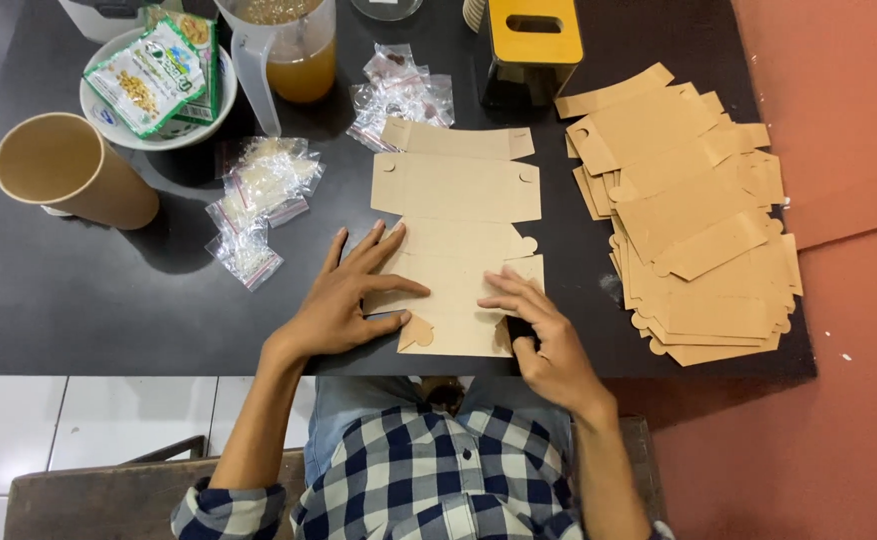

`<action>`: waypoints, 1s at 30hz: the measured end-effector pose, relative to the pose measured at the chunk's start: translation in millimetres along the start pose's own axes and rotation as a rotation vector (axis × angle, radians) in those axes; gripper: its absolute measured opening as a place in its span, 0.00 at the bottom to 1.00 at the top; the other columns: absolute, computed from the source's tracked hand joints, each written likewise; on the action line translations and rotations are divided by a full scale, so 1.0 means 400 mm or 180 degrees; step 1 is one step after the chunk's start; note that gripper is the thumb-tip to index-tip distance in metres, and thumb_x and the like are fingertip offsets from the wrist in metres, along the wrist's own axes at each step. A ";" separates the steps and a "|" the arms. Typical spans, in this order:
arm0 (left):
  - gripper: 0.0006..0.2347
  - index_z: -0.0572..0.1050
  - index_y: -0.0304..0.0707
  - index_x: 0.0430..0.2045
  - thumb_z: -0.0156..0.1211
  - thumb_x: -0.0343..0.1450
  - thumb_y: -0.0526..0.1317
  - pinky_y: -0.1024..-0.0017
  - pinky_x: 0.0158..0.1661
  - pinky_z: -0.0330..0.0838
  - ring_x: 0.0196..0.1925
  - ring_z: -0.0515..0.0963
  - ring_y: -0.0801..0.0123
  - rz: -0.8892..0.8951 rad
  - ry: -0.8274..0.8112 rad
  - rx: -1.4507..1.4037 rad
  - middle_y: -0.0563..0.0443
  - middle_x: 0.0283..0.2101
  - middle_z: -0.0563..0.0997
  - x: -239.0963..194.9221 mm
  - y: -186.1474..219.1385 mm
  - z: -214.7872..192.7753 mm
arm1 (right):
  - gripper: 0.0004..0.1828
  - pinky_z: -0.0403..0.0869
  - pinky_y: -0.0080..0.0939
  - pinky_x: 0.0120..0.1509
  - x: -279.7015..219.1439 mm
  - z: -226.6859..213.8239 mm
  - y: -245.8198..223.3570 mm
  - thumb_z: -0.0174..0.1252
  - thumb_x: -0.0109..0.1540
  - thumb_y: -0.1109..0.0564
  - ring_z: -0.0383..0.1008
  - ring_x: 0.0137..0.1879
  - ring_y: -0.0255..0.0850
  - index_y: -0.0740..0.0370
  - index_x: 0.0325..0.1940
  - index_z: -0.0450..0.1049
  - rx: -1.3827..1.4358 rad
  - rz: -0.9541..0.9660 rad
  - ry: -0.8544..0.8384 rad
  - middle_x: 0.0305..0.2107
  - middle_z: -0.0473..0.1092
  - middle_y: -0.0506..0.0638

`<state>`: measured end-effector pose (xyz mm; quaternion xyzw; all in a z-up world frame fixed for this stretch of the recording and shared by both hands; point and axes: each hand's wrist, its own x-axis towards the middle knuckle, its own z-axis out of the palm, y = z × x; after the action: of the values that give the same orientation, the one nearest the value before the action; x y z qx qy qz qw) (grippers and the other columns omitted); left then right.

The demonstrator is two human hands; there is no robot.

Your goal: The person assembles flat cardboard pieces into small boxes by folding along pre-scored lines and tucking flaps into slots. They handle each piece one at a time, pressing edges to secure the shape, and place the finished boxes on the table.

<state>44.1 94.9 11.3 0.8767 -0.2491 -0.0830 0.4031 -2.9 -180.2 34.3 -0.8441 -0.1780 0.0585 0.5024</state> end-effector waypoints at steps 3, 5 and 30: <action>0.14 0.84 0.55 0.44 0.65 0.65 0.40 0.39 0.66 0.19 0.76 0.42 0.41 0.0077 -0.0232 -0.0036 0.40 0.75 0.52 -0.003 0.006 -0.013 | 0.36 0.46 0.65 0.77 -0.002 -0.028 0.052 0.42 0.45 0.74 0.50 0.75 0.64 0.59 0.54 0.78 -0.0380 -0.0186 -0.0316 0.67 0.62 0.60; 0.13 0.85 0.54 0.40 0.66 0.63 0.39 0.39 0.66 0.18 0.76 0.41 0.41 0.0155 -0.0305 -0.0071 0.40 0.75 0.51 -0.003 -0.002 -0.020 | 0.32 0.46 0.65 0.77 -0.001 -0.045 0.052 0.45 0.46 0.74 0.50 0.75 0.64 0.60 0.51 0.78 -0.0361 -0.0217 -0.0415 0.67 0.62 0.61; 0.10 0.76 0.37 0.23 0.73 0.61 0.40 0.38 0.68 0.40 0.66 0.69 0.40 -0.0328 0.1316 -0.0137 0.38 0.57 0.78 0.009 0.014 0.059 | 0.10 0.75 0.42 0.39 0.023 0.045 0.065 0.71 0.57 0.59 0.79 0.34 0.48 0.61 0.29 0.75 -0.0666 0.0317 0.2010 0.24 0.75 0.54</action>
<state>36.7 74.4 0.1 0.8778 -0.1142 0.0729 0.4595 6.8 -173.1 3.6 -0.8752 0.0229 -0.2000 0.4399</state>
